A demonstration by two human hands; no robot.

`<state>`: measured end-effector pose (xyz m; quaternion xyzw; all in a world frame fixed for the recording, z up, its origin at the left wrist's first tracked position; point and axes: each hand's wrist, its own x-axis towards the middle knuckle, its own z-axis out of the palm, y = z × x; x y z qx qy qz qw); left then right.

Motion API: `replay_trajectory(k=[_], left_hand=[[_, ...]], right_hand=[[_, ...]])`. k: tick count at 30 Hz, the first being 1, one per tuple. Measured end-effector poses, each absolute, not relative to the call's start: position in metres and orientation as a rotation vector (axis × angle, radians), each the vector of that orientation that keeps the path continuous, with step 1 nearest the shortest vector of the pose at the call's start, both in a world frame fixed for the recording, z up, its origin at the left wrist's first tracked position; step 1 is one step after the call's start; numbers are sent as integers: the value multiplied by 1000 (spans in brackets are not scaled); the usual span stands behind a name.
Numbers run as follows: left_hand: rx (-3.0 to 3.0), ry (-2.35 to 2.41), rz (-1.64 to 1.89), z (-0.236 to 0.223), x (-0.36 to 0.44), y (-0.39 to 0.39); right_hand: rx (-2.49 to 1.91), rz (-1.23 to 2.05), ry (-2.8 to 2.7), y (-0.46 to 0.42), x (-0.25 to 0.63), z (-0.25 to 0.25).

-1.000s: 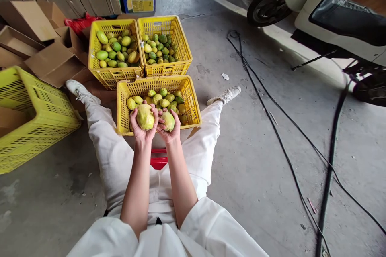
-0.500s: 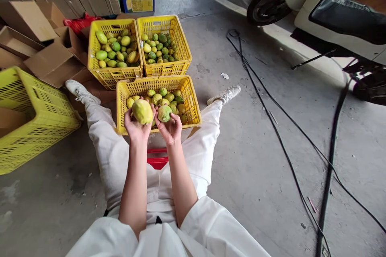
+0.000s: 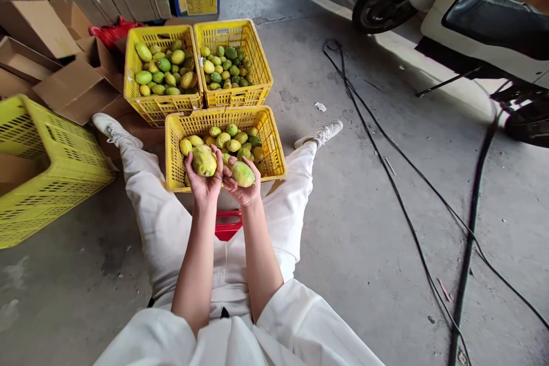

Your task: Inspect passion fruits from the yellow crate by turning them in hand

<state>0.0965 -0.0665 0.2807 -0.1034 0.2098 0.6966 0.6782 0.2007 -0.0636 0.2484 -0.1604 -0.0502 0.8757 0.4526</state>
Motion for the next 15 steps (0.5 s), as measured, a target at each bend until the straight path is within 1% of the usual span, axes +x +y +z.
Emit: replay_trajectory(k=[3, 7, 10, 15], left_hand=[[-105, 519, 1610, 277, 97, -67], [87, 540, 1664, 276, 96, -70], [107, 553, 1715, 274, 89, -73], [166, 473, 1746, 270, 80, -77]], right_hand=[[-391, 2151, -56, -65, 200, 248], [-377, 1971, 121, -66, 194, 245], [-341, 1886, 138, -67, 191, 241], [-316, 1840, 143, -68, 194, 241]])
